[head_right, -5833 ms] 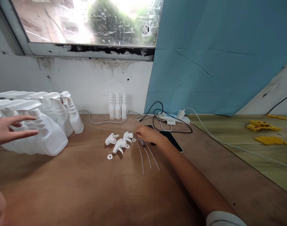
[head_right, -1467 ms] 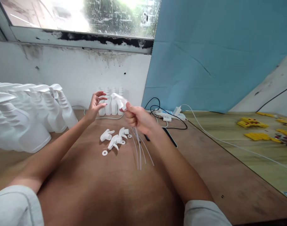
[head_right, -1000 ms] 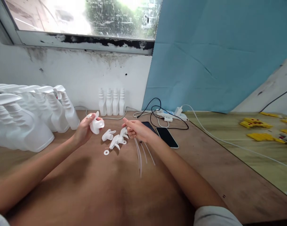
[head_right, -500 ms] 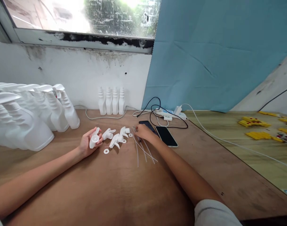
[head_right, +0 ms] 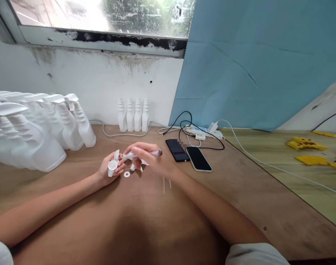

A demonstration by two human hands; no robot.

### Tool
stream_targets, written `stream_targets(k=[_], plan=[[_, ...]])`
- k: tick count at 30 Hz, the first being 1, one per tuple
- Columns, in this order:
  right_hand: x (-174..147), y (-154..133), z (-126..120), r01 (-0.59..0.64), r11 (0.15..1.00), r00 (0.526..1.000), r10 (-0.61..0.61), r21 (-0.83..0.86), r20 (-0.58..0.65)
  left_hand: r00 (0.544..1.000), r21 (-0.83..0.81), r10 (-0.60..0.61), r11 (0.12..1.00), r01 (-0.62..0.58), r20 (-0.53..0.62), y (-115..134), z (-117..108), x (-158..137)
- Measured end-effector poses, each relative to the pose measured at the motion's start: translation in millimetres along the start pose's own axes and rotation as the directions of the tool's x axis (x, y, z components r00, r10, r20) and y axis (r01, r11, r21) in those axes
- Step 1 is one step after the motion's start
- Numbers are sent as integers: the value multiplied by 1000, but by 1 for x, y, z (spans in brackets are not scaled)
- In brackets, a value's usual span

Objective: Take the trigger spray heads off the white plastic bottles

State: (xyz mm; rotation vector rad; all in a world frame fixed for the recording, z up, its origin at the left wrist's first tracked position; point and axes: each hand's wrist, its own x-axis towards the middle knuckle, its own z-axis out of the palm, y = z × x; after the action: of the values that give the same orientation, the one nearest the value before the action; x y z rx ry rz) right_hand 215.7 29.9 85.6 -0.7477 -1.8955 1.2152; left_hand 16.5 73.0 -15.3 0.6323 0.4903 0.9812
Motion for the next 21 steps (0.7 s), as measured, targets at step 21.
stream_targets(k=[21], plan=[[1, 38, 40, 407, 575, 903, -371, -710, 218, 995, 78, 8, 997, 0, -103, -5, 6, 2]])
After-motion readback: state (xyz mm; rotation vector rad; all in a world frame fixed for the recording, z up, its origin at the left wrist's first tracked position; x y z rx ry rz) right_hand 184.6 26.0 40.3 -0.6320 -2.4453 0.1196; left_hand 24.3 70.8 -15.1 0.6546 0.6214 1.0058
